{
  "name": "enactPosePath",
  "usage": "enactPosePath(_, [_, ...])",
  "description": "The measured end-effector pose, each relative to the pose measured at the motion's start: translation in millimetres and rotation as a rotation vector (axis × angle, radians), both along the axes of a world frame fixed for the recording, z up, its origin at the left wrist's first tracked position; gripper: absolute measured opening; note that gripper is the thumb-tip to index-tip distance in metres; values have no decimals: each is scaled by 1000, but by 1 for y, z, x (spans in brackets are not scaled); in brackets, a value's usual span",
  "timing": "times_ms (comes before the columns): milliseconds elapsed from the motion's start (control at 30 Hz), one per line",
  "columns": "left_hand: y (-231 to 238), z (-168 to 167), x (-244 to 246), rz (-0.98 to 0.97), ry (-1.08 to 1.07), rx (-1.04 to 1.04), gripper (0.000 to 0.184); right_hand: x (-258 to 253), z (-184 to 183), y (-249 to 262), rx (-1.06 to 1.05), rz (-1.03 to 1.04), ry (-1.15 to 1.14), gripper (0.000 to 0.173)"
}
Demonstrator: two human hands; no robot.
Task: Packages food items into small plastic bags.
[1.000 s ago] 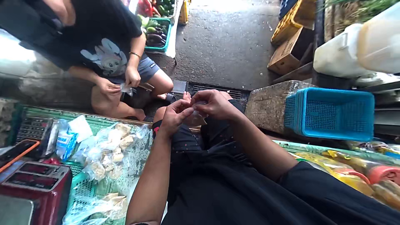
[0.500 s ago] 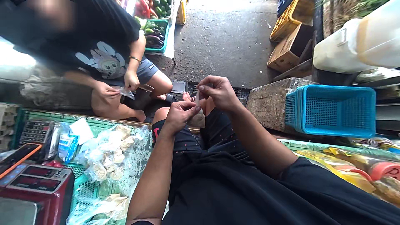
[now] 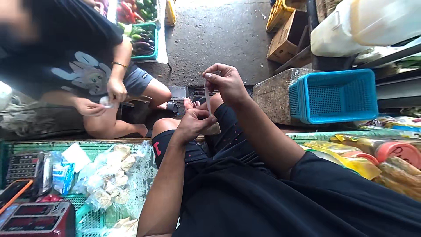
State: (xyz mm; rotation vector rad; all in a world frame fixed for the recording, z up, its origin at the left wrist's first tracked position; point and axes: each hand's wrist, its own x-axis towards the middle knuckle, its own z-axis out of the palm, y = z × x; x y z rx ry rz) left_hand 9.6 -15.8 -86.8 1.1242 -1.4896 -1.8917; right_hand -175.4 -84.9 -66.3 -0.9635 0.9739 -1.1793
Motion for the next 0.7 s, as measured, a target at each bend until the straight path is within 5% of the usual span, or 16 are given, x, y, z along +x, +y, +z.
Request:
enactPosePath(467, [15,13,19,97,149,27,16,-9,-3,4,87,-123,-198,12])
enactPosePath(600, [30,18,35,459,304,67,11,15,-22,34,179,235,-7,43])
enactPosePath(700, [37,16,49,712,207,93,10,38,-34,59,234,581,22,34])
